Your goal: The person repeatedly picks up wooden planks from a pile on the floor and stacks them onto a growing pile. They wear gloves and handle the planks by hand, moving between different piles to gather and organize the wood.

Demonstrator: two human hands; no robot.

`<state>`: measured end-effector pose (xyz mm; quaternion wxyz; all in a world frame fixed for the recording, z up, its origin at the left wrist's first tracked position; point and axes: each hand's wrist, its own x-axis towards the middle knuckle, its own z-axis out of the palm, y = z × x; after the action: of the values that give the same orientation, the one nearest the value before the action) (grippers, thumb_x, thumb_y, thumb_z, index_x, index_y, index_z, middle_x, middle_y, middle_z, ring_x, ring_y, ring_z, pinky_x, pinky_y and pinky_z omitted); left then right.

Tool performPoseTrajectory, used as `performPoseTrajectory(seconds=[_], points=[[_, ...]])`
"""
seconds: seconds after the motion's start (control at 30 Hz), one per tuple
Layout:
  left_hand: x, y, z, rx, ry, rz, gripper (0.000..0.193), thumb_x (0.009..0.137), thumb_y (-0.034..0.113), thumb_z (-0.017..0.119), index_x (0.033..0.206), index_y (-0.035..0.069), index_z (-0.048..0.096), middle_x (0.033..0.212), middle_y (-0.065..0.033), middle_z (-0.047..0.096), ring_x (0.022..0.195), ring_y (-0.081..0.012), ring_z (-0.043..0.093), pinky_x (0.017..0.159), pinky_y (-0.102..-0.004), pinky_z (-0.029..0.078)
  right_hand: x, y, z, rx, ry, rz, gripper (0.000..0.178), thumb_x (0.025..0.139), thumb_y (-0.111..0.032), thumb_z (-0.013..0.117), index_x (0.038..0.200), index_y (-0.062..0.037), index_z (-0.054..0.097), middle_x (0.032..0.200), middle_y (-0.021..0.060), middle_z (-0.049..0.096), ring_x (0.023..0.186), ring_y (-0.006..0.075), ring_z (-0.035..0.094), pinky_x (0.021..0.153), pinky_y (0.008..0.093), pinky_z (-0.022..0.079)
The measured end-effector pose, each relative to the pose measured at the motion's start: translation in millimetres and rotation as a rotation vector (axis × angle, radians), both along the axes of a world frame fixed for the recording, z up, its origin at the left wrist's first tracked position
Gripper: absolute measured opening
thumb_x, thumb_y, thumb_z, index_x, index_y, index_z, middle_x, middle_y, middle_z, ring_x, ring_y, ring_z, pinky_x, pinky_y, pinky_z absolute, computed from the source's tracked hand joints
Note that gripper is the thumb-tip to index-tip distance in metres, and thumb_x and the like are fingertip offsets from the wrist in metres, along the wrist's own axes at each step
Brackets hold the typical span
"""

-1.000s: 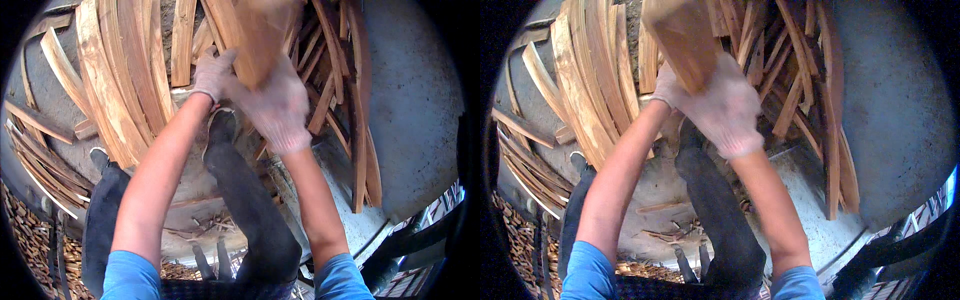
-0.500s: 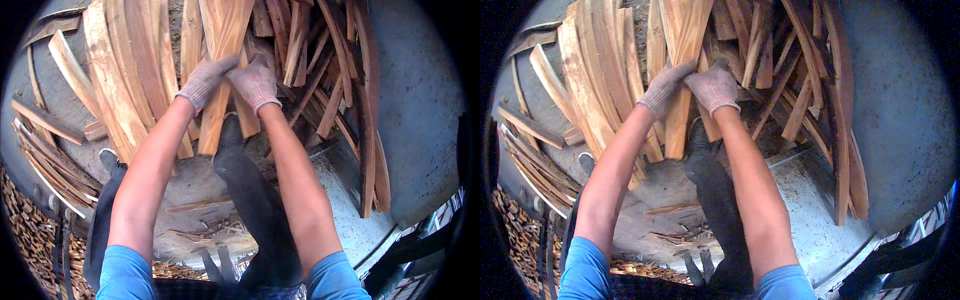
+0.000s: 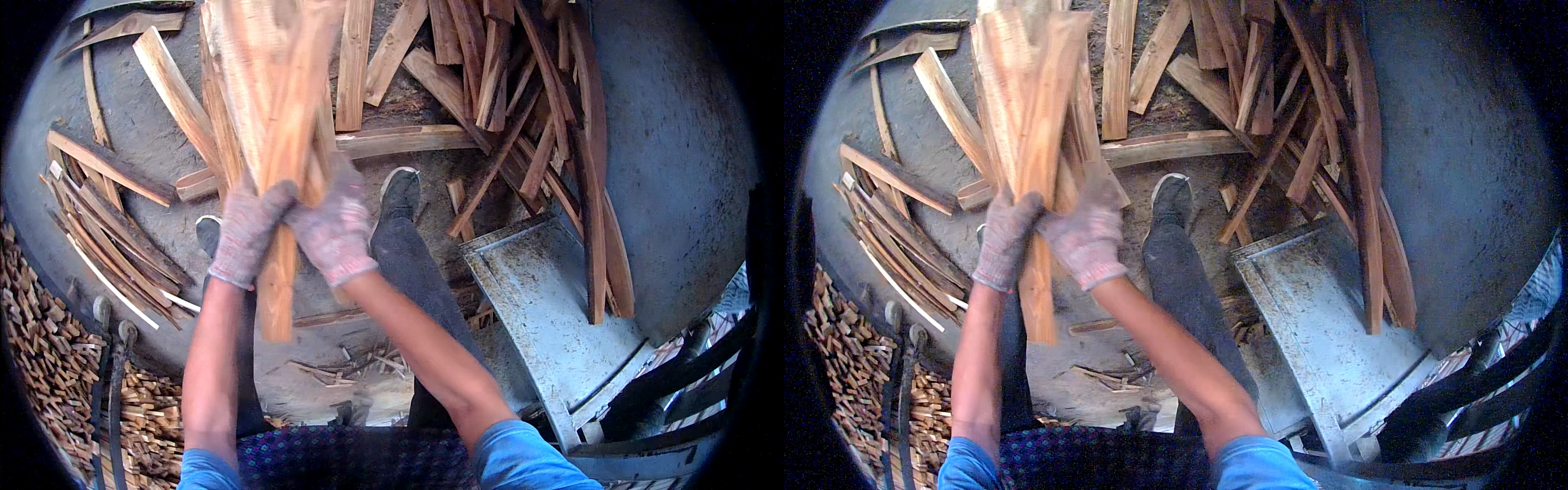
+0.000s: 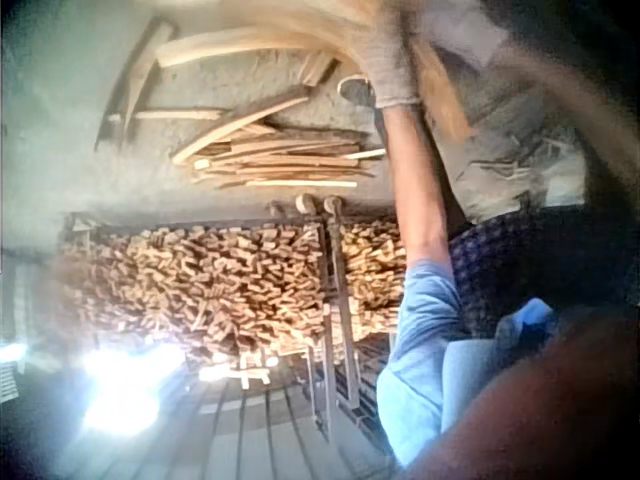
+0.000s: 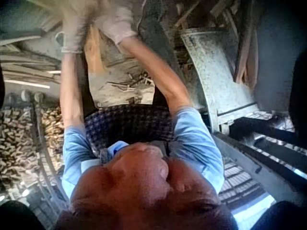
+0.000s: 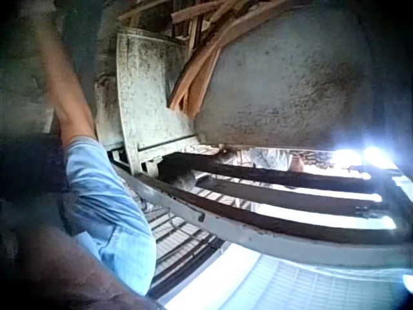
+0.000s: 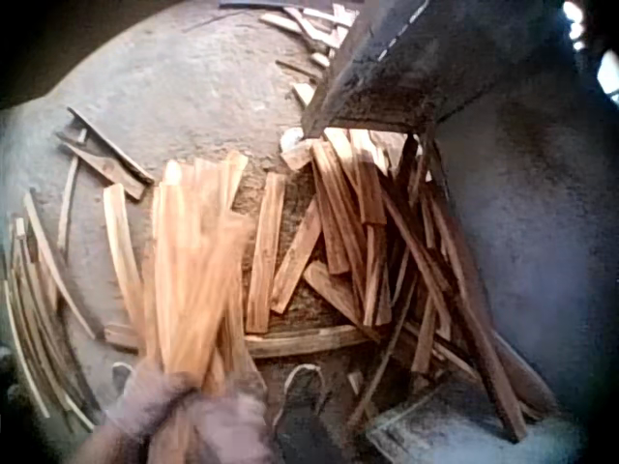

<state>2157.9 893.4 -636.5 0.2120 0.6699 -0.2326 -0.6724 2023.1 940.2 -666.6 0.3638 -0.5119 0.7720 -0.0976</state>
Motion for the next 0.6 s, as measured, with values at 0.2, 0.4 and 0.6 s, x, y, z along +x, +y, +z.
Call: performPoseTrajectory(seconds=[0.2, 0.4, 0.6], points=[[21, 9, -73, -0.174, -0.783, -0.029, 0.112, 0.075, 0.039, 0.09, 0.156, -0.009, 0.03, 0.154, -0.0286, 0.044, 0.141, -0.0351, 0.048, 0.117, -0.0403, 0.04, -7, -77, -45, 0.295, -0.358, -0.021, 0.09, 0.085, -0.047, 0.074, 0.145, 0.0136, 0.043, 0.127, 0.0343, 0.065, 0.121, 0.0442, 0.064, 0.107, 0.0473, 0.049], [9, 8, -97, -0.264, -0.822, -0.137, 0.111, 0.077, 0.038, 0.089, 0.158, -0.006, 0.028, 0.151, -0.0282, 0.047, 0.142, -0.0343, 0.048, 0.118, -0.0398, 0.038, -68, -169, -154, 0.271, 0.27, -0.364, 0.096, 0.073, -0.04, 0.088, 0.141, 0.014, 0.046, 0.136, 0.0344, 0.061, 0.128, 0.0429, 0.061, 0.111, 0.0427, 0.046], [36, 13, -88, -0.045, -0.613, 0.196, 0.073, 0.088, 0.029, 0.08, 0.145, -0.005, 0.05, 0.122, -0.0226, 0.069, 0.11, -0.0319, 0.069, 0.1, -0.039, 0.052, -83, -158, -138, 0.253, -0.158, -0.28, 0.072, 0.08, -0.043, 0.083, 0.121, 0.0136, 0.062, 0.114, 0.0271, 0.073, 0.11, 0.0373, 0.07, 0.102, 0.0424, 0.05]])
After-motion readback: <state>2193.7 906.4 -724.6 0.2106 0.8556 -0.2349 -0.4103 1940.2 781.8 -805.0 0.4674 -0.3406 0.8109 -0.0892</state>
